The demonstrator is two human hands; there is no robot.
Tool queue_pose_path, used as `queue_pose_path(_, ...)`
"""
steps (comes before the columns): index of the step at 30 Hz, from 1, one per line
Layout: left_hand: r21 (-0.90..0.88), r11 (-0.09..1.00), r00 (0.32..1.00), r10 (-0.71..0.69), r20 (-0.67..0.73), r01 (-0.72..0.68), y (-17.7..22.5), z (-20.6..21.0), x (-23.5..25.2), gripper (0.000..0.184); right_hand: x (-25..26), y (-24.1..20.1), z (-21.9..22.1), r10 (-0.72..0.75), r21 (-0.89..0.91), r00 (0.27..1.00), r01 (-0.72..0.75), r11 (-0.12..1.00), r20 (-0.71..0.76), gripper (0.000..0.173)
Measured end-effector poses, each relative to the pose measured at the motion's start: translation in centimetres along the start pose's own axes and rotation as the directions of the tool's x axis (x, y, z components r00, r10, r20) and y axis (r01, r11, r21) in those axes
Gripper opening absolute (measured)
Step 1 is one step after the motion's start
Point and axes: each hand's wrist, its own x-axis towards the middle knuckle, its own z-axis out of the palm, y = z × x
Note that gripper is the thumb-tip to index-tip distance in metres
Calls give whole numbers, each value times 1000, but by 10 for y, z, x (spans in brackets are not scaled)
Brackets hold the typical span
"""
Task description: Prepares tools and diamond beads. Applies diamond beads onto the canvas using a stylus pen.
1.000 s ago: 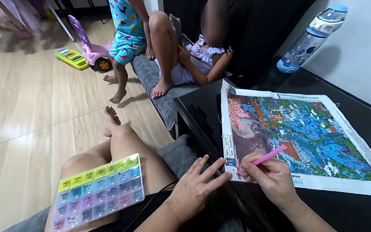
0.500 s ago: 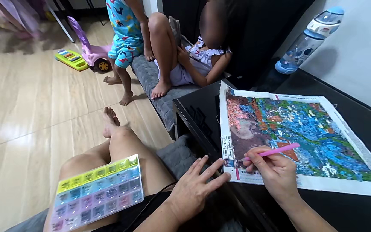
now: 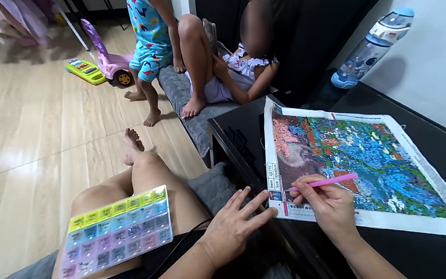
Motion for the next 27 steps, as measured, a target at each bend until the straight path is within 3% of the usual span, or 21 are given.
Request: queue_pose_path(27,1,1000,1000,-4,-2,4,1,1,-1,71,0,-1,0,8,-19,1000,-8,1000,3,10)
